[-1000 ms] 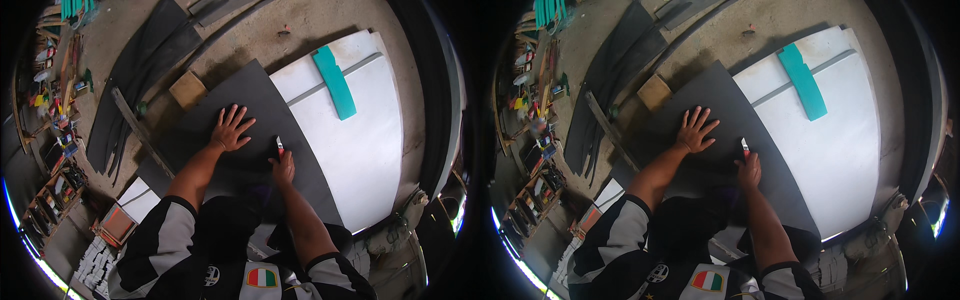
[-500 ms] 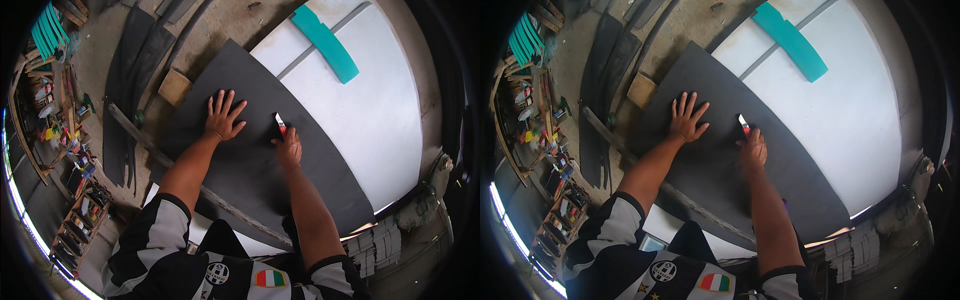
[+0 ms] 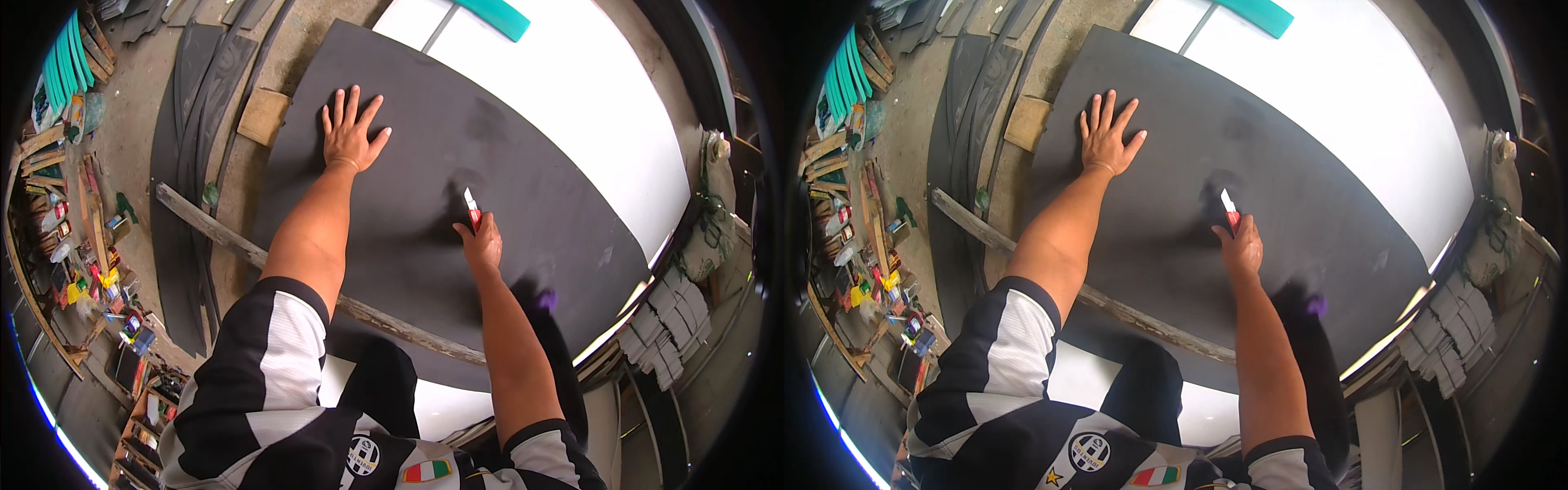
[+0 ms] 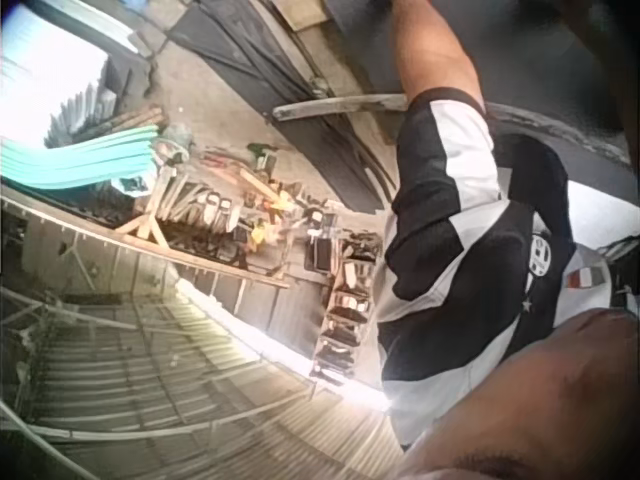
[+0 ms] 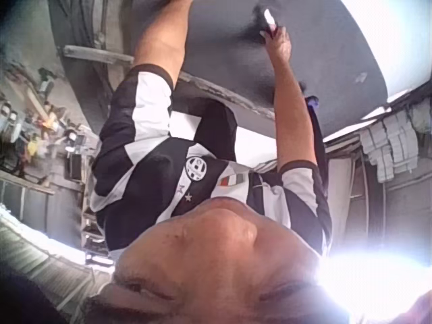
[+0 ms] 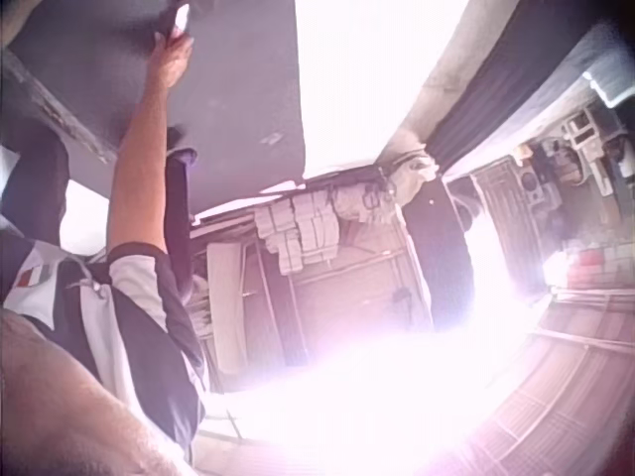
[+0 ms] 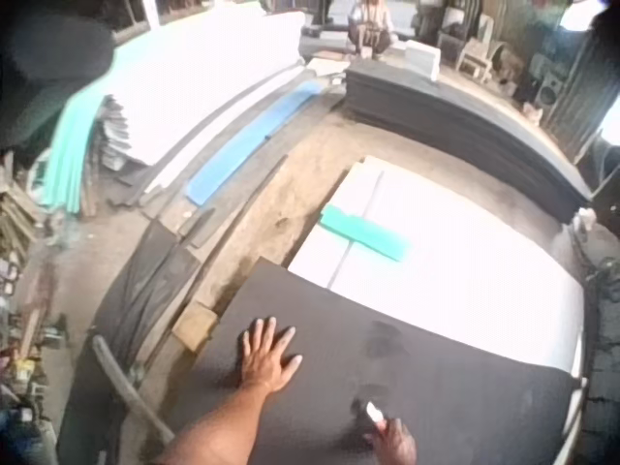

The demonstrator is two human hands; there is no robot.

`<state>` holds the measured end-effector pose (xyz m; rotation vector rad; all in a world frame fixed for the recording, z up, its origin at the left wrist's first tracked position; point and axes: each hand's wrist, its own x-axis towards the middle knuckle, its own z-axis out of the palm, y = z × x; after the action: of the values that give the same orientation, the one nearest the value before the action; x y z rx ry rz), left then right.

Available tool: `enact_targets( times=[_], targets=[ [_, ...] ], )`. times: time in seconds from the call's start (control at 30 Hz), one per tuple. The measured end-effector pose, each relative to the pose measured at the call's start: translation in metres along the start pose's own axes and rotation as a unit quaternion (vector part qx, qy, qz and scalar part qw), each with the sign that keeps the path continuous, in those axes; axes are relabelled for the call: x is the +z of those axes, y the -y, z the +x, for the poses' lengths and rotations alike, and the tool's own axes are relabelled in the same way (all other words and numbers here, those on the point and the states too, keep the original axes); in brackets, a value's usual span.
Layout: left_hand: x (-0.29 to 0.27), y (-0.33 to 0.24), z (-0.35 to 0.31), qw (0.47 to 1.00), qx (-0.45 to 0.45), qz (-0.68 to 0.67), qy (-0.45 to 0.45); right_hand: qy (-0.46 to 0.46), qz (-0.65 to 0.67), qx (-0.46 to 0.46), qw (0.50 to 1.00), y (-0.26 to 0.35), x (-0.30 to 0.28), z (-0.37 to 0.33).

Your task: The person measures and cuts a large dark sheet using a utility knife and a wooden straightedge. They repeatedly align the straightedge, score the material, and separate the cut sections.

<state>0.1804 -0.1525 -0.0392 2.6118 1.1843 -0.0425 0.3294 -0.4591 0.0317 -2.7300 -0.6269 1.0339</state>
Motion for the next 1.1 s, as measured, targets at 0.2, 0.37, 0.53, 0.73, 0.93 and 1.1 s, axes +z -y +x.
enact_targets(
  times=[0.2, 0.37, 0.53, 0.73, 0.93, 1.1],
  targets=[
    [0.01, -0.009, -0.003, 0.999, 0.012, 0.005, -0.032, 0.014, -0.069, -0.028, 0.997, -0.017, 0.013, 0.006],
    [0.012, -0.015, -0.019, 0.997, -0.001, 0.005, -0.077, 0.012, -0.078, -0.05, 0.996, -0.017, 0.02, 0.008],
    [0.03, -0.055, -0.13, 0.985, -0.008, -0.026, -0.17, 0.007, -0.046, -0.128, 0.991, -0.011, 0.027, 0.013],
    [0.038, -0.132, -0.327, 0.971, 0.182, -0.123, 0.092, -0.103, -0.015, -0.295, 0.95, -0.085, 0.022, -0.003],
    [0.047, -0.123, -0.44, 0.932, 0.299, -0.005, 0.203, -0.044, -0.029, -0.258, 0.965, -0.28, 0.064, -0.138],
    [0.054, -0.128, -0.444, 0.892, 0.373, 0.104, 0.234, -0.029, -0.025, -0.177, 0.984, -0.411, 0.069, -0.249]
  ],
)
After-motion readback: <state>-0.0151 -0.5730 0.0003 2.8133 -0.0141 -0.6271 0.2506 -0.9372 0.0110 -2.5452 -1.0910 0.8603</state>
